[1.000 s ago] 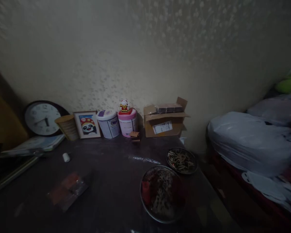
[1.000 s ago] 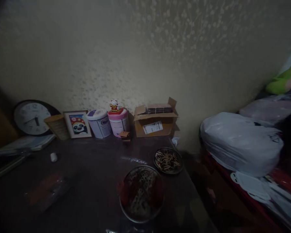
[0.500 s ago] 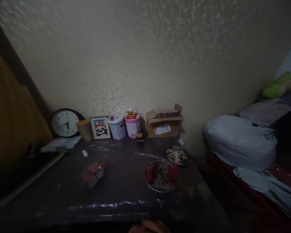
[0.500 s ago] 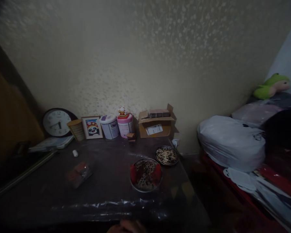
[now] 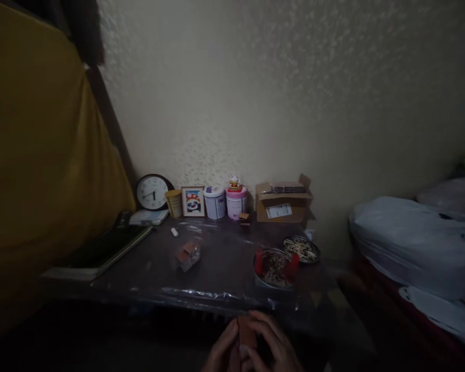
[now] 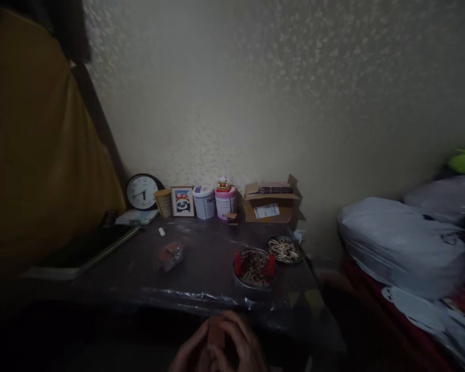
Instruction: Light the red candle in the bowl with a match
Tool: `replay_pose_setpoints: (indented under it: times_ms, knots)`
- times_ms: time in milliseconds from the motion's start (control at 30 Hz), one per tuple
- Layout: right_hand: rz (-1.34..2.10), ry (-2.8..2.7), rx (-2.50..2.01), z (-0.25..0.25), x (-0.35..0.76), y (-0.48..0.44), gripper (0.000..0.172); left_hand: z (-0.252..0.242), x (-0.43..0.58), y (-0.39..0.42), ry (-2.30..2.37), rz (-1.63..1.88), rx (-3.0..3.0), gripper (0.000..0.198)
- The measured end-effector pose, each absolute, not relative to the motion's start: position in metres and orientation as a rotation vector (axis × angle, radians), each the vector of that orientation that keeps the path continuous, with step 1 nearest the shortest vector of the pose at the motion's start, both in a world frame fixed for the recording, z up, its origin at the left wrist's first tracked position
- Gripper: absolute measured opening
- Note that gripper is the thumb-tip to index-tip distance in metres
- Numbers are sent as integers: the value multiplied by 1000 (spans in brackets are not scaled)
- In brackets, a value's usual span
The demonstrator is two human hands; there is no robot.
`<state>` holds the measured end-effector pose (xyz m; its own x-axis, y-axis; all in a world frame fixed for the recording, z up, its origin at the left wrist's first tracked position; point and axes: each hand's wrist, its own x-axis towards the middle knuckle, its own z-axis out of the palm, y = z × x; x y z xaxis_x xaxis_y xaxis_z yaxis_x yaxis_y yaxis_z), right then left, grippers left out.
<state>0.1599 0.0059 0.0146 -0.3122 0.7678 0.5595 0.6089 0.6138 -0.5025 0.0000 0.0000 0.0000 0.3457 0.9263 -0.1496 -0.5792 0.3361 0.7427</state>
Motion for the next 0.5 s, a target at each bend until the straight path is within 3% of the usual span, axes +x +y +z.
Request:
replay_pose_setpoints:
  times_ms: [233,500]
  knots:
    - [242,-2048,-1066,9,158,4,32,-2,8,4,402,1085,479,21]
    - [139,-2047,-1034,-1,157,7,32,-4,14,2,370,1102,491,22]
